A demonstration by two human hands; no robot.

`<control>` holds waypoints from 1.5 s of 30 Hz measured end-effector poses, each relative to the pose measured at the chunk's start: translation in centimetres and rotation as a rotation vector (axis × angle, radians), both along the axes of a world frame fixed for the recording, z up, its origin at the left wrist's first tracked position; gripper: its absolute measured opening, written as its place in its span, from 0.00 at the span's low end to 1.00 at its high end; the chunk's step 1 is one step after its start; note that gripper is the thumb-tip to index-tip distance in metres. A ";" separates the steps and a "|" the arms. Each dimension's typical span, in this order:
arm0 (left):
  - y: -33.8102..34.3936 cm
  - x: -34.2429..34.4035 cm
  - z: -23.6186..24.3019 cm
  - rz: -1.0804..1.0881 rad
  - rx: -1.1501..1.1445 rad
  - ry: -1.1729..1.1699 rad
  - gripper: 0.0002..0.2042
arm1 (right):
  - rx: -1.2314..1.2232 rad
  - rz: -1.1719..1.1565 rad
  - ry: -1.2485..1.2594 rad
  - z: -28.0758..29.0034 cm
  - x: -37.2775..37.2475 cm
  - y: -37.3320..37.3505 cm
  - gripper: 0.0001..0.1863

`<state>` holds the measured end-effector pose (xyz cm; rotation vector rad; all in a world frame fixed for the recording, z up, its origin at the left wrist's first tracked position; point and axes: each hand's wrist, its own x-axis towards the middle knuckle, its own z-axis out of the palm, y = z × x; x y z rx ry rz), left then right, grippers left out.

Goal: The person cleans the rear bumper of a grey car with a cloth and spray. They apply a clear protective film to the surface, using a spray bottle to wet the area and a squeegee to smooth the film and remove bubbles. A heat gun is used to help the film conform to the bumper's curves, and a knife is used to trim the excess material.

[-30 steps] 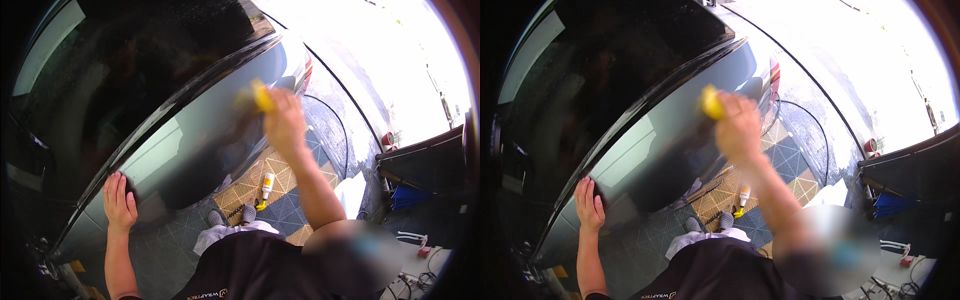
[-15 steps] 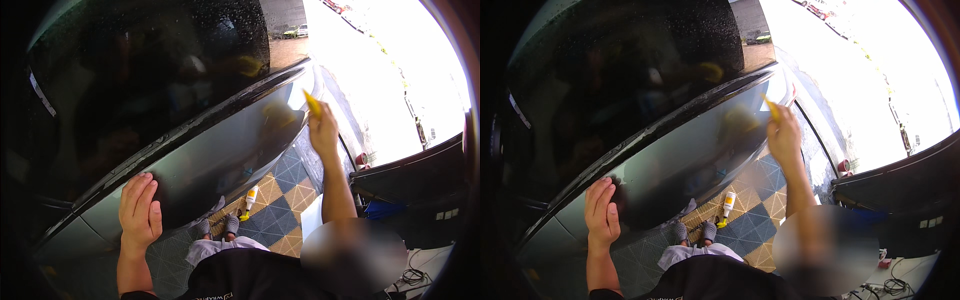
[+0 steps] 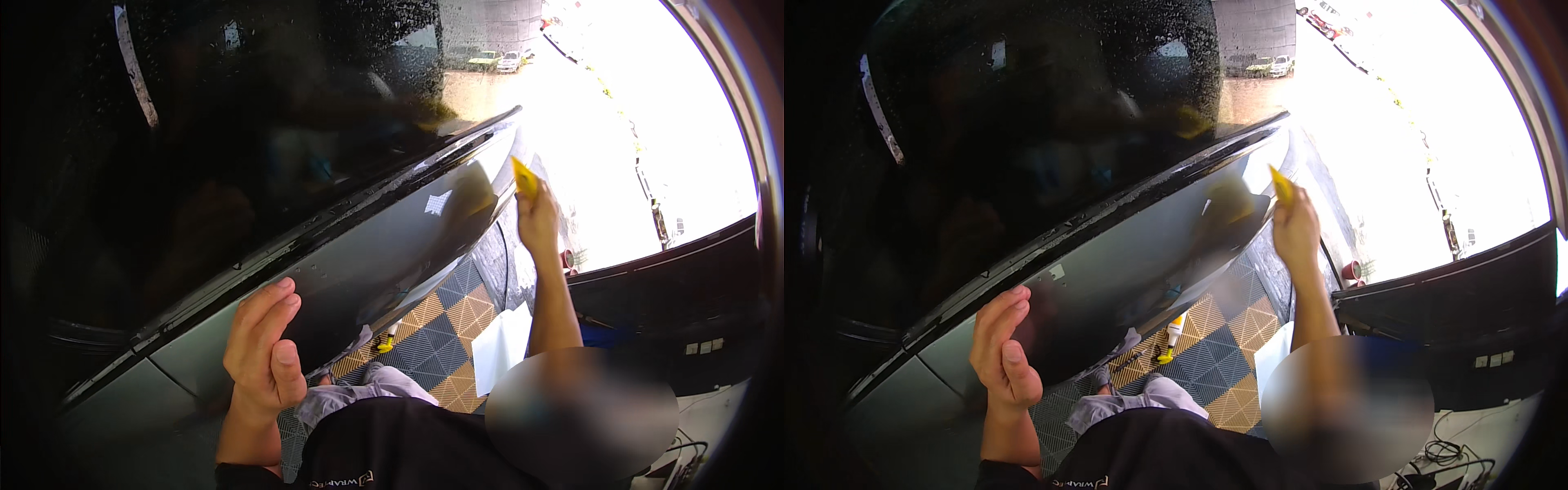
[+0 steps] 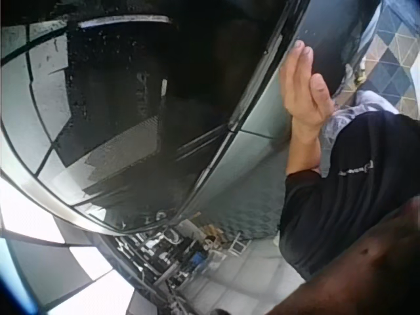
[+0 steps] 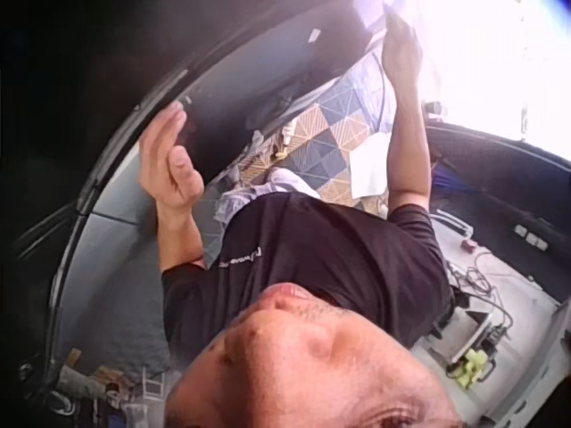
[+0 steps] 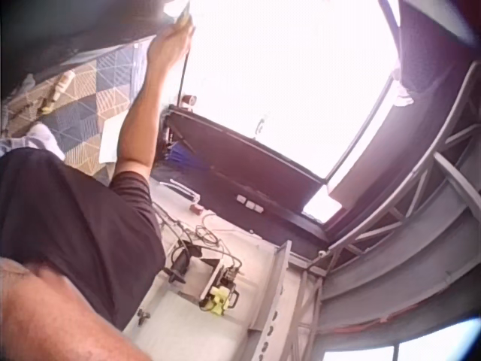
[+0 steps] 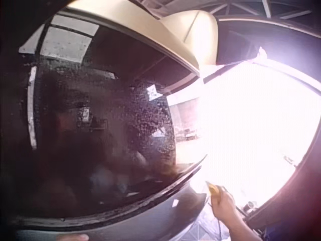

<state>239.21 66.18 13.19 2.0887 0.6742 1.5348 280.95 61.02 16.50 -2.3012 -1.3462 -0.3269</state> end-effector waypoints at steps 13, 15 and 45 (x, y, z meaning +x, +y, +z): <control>0.4 1.2 0.7 0.080 -0.023 0.165 0.16 | -0.025 -0.271 0.178 -1.7 16.6 1.2 0.17; -0.2 1.5 0.6 0.214 -0.008 0.243 0.15 | 0.119 -0.103 0.184 -2.8 8.8 0.6 0.19; -1.0 16.8 -1.5 0.419 0.539 1.162 0.27 | 0.830 0.138 0.613 -23.8 0.3 -5.5 0.25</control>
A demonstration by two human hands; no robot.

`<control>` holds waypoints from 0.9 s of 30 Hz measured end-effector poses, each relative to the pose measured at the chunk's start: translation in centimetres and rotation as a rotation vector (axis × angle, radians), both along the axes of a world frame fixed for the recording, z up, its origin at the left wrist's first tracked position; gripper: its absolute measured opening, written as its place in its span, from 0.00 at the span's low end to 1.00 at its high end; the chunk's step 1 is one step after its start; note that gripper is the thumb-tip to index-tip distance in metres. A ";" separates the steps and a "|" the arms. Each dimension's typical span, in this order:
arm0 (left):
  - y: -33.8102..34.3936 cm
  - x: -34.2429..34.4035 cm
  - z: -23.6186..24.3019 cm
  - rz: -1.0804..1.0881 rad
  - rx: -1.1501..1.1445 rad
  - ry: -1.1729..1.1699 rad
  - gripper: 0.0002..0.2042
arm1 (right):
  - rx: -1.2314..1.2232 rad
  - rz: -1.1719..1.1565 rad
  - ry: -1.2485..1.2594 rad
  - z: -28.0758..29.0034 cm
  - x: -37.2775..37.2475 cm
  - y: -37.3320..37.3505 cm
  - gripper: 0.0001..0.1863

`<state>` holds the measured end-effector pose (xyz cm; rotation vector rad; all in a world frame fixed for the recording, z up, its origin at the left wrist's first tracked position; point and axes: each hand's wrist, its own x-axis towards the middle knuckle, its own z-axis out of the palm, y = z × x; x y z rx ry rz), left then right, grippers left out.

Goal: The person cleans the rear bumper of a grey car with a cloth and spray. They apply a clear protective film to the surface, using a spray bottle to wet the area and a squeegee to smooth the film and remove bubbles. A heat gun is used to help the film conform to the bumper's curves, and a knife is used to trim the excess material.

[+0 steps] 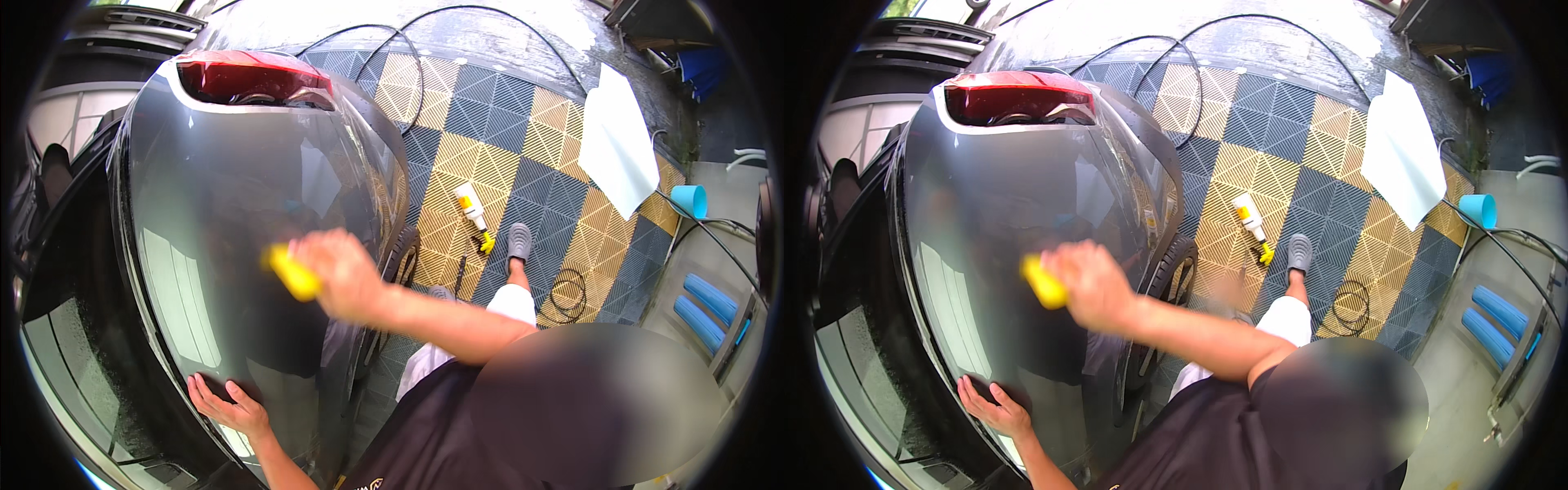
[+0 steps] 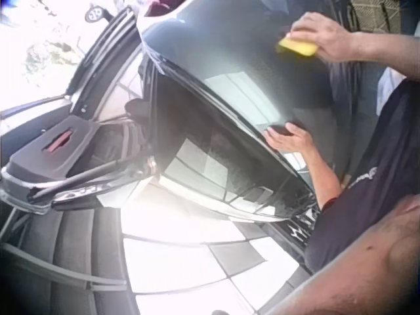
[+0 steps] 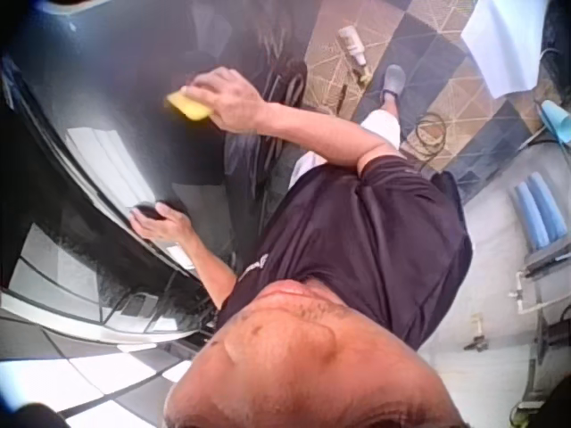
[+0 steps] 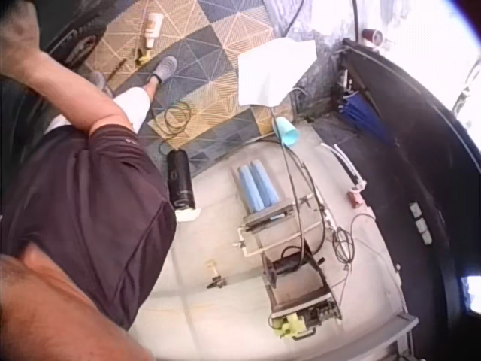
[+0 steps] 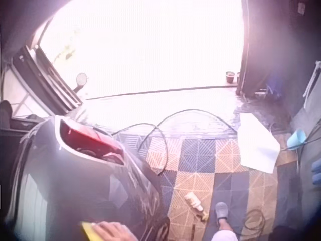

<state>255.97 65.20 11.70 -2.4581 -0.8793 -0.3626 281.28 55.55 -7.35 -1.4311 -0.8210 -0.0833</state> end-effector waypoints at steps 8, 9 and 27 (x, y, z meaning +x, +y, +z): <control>0.7 0.9 -0.2 0.013 0.032 0.037 0.30 | -0.126 -0.138 0.126 -6.2 17.4 5.3 0.24; 0.7 0.6 0.3 0.021 0.037 0.055 0.30 | -0.127 -0.033 0.125 -5.1 18.5 5.1 0.23; -0.3 1.8 0.1 0.040 0.053 0.017 0.29 | -0.038 0.017 -0.114 6.5 18.3 7.9 0.22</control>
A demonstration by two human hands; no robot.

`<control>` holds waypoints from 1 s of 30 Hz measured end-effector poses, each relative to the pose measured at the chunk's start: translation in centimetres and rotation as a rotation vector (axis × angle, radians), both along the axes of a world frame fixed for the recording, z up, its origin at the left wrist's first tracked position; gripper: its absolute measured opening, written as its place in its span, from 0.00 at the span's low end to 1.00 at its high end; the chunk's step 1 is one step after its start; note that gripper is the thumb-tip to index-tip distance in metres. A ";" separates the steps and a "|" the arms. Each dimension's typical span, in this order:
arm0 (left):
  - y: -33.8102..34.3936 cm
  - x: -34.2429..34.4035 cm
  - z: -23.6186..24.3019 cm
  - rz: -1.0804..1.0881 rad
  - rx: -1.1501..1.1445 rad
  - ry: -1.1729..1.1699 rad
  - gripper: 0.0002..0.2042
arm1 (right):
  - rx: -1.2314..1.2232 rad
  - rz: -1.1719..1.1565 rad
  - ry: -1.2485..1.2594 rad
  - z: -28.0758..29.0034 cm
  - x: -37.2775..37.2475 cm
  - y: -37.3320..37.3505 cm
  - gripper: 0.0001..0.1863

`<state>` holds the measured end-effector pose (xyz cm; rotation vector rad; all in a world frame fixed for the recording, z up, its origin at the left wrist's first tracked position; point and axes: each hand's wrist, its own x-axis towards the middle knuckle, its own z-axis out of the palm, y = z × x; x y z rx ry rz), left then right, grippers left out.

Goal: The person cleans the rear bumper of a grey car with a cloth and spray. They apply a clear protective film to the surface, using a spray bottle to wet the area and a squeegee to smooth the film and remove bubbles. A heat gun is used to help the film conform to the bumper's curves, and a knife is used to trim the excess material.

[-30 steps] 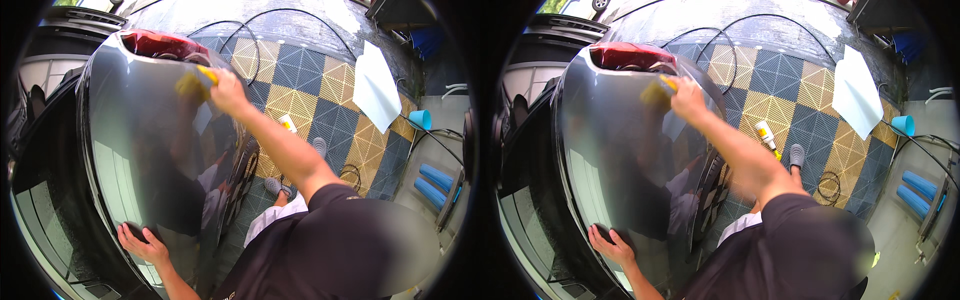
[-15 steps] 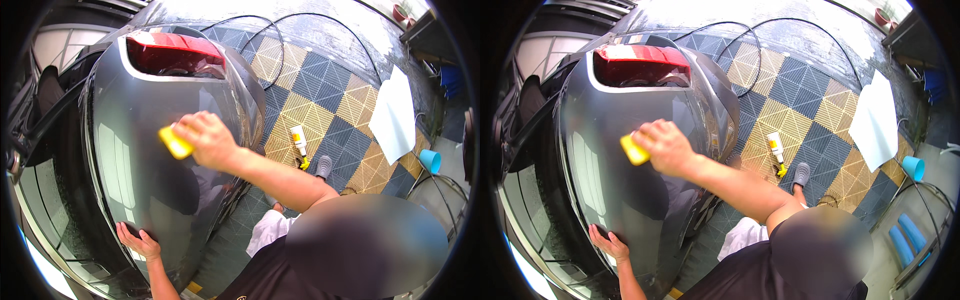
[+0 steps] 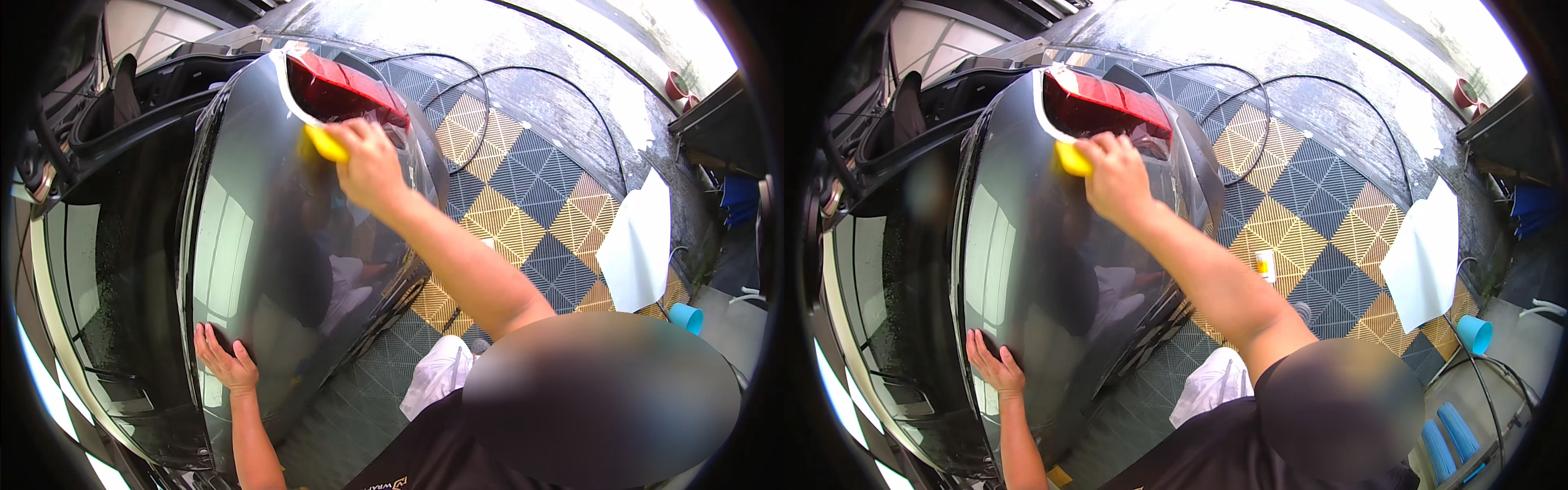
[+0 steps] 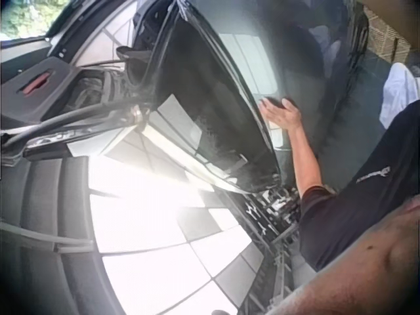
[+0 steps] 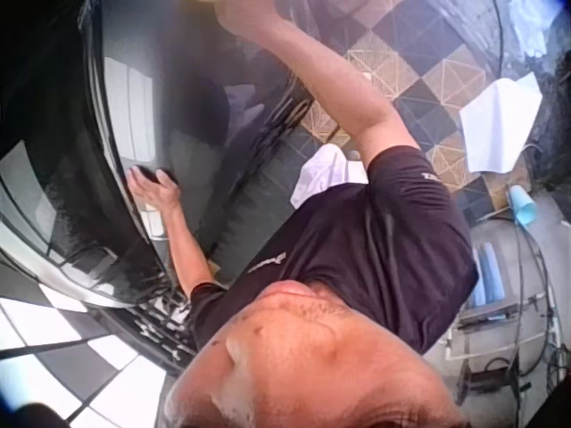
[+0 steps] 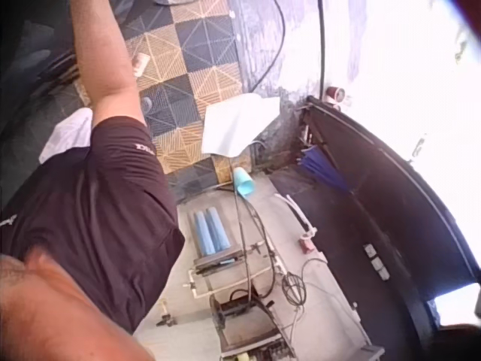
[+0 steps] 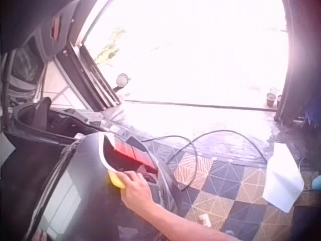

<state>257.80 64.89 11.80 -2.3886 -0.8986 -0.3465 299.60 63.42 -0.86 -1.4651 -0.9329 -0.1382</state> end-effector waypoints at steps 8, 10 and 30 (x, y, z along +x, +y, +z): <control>-0.3 -0.1 0.3 0.002 0.004 -0.001 0.29 | -0.021 0.065 -0.151 0.0 -3.4 -2.2 0.23; 0.0 0.1 0.0 0.006 -0.002 -0.008 0.29 | -0.054 0.056 -0.151 2.0 0.5 -0.1 0.23; 0.0 1.3 0.3 0.042 -0.073 -0.121 0.29 | -0.429 0.083 -0.490 10.7 1.4 1.9 0.16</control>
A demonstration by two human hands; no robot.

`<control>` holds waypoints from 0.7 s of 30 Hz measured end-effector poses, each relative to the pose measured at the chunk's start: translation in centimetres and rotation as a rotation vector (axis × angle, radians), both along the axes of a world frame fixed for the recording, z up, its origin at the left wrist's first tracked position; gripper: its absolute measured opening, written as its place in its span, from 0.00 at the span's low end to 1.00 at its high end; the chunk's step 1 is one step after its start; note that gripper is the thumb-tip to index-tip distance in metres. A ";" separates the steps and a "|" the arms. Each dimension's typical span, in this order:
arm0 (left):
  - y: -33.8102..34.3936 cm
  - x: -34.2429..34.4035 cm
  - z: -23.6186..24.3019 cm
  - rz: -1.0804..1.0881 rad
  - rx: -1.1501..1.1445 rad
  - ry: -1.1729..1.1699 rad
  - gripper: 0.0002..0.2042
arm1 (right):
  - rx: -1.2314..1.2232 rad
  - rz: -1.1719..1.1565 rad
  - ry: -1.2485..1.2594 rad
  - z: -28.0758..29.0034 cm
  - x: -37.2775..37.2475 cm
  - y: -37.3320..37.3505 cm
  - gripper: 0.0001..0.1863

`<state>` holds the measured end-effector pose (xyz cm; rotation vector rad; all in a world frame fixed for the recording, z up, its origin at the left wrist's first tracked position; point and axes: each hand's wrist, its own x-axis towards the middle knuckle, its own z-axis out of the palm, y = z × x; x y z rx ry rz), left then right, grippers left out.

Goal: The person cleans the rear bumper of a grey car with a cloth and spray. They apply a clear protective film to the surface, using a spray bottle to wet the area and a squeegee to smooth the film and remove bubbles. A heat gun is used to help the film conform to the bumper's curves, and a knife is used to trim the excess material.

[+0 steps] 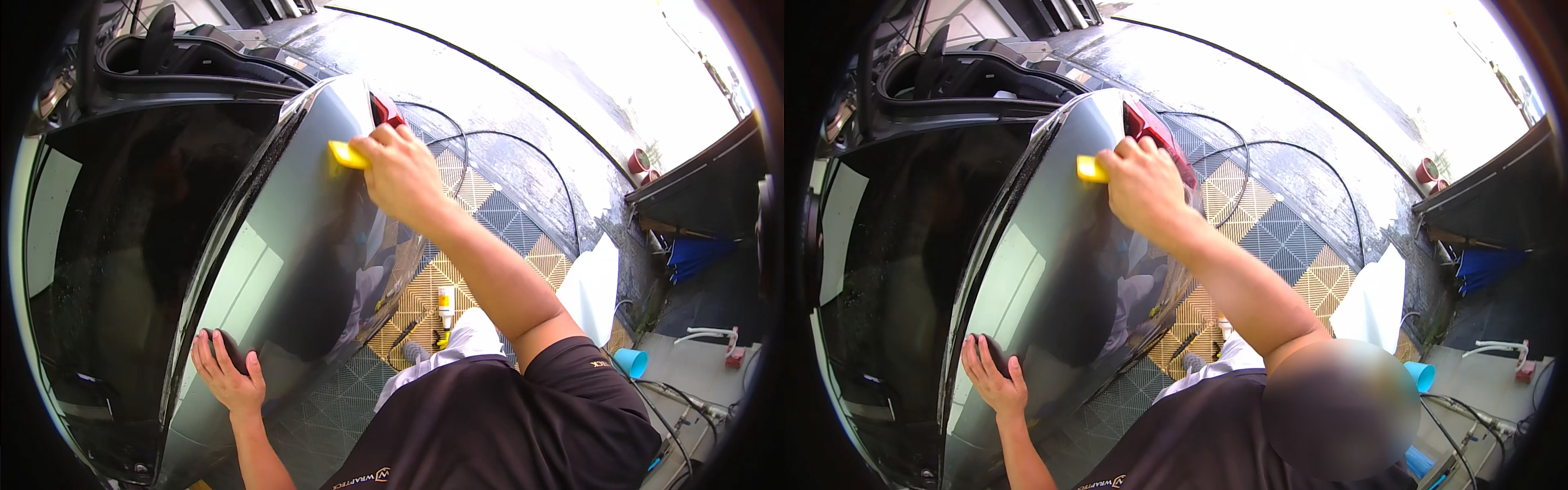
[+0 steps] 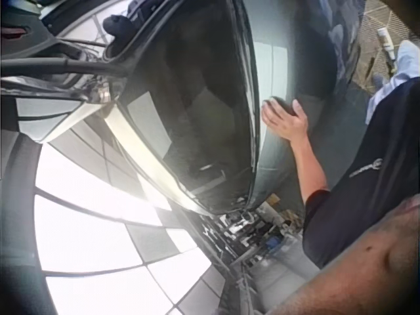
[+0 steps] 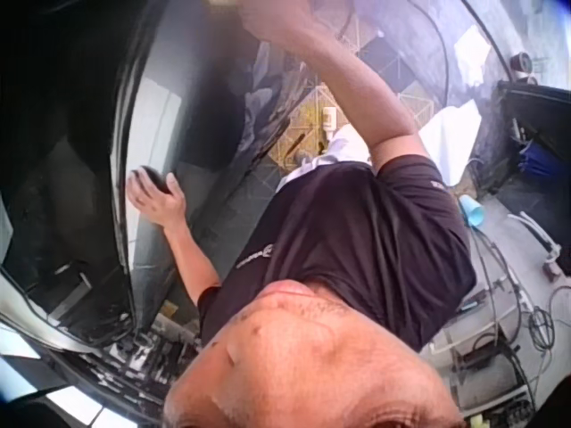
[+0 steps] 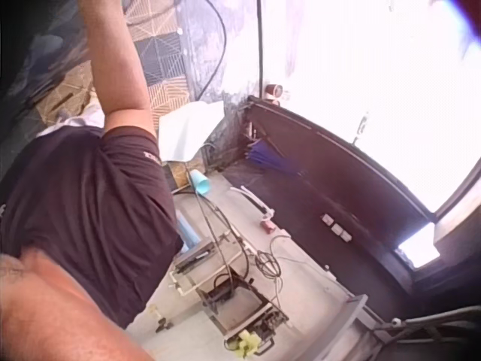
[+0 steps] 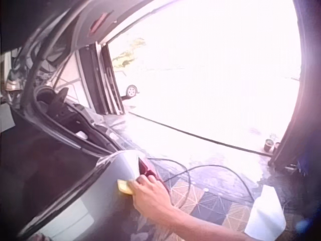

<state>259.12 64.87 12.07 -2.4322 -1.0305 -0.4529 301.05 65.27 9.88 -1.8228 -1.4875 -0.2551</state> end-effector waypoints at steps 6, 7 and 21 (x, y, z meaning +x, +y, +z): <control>-0.7 0.9 0.2 0.150 -0.029 -0.126 0.28 | -0.245 0.146 -0.191 3.5 9.8 7.0 0.15; -1.3 2.1 -0.2 0.195 0.000 -0.204 0.25 | -0.116 0.287 -0.296 3.6 7.7 4.7 0.19; 0.2 14.9 -3.2 0.514 0.207 -0.423 0.21 | 0.147 0.734 -0.081 -1.5 7.3 -1.7 0.28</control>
